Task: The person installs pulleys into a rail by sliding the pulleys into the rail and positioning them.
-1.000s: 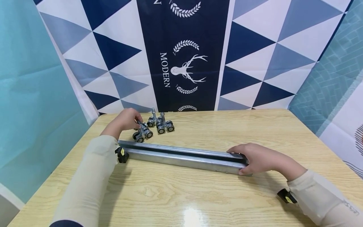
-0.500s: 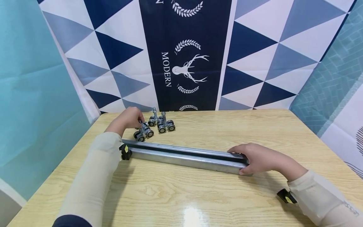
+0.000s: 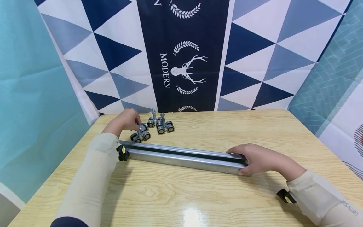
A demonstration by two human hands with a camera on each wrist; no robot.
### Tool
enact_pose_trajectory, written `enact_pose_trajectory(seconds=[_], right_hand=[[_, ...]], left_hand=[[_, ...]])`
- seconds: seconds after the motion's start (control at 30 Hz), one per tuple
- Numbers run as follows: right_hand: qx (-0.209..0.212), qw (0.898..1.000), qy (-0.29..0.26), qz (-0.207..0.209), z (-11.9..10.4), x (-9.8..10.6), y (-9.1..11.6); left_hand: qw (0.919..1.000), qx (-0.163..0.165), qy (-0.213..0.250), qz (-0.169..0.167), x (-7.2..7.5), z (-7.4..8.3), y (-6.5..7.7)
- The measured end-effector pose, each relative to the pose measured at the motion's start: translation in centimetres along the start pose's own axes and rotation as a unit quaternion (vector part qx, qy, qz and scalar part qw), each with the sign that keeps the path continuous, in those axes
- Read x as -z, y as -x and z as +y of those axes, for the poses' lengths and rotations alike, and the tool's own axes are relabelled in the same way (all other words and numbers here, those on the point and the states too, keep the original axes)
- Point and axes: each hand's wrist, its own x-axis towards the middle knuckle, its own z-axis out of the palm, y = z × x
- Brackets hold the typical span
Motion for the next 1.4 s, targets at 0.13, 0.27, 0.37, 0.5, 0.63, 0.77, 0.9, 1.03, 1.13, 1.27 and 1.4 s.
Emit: enact_pose_trajectory(seconds=[0.13, 0.27, 0.37, 0.5, 0.63, 0.77, 0.9, 1.03, 1.13, 1.27, 1.4], right_hand=[[-0.001, 1.0, 0.002, 0.0, 0.0, 0.0, -0.1], [-0.003, 1.0, 0.003, -0.001, 0.0, 0.0, -0.1], [-0.004, 1.0, 0.003, -0.002, 0.0, 0.0, -0.1], [-0.001, 1.0, 0.001, -0.001, 0.0, 0.0, -0.1], [0.003, 1.0, 0.004, 0.002, 0.1, -0.2, -0.1], [0.005, 1.0, 0.007, 0.003, 0.1, -0.2, -0.1], [0.007, 1.0, 0.004, 0.003, 0.1, -0.1, 0.0], [0.008, 1.0, 0.003, 0.005, 0.1, -0.1, 0.1], [0.004, 1.0, 0.002, 0.006, 0.1, -0.1, 0.2], [0.005, 1.0, 0.002, 0.006, 0.0, -0.1, 0.1], [0.009, 1.0, 0.0, 0.005, 0.0, -0.1, 0.1]], left_hand=[[0.9999, -0.013, -0.004, 0.009, 0.1, -0.5, 0.4], [0.9996, -0.02, -0.01, 0.014, 0.3, -1.0, 0.7], [0.9995, -0.02, -0.02, 0.018, 0.5, -1.3, 0.9], [0.999, -0.008, -0.034, 0.027, 0.9, -1.7, 1.4], [0.9988, 0.003, -0.039, 0.029, 1.4, -2.0, 2.1], [0.9984, 0.011, -0.044, 0.035, 1.9, -2.4, 2.9], [0.9978, 0.017, -0.044, 0.046, 2.6, -2.9, 3.6], [0.9971, 0.025, -0.05, 0.052, 3.4, -3.6, 4.6], [0.9967, 0.032, -0.049, 0.055, 3.8, -4.1, 5.5], [0.9968, 0.043, -0.038, 0.055, 4.2, -5.2, 6.5], [0.9968, 0.046, -0.039, 0.051, 4.5, -6.1, 7.3]])
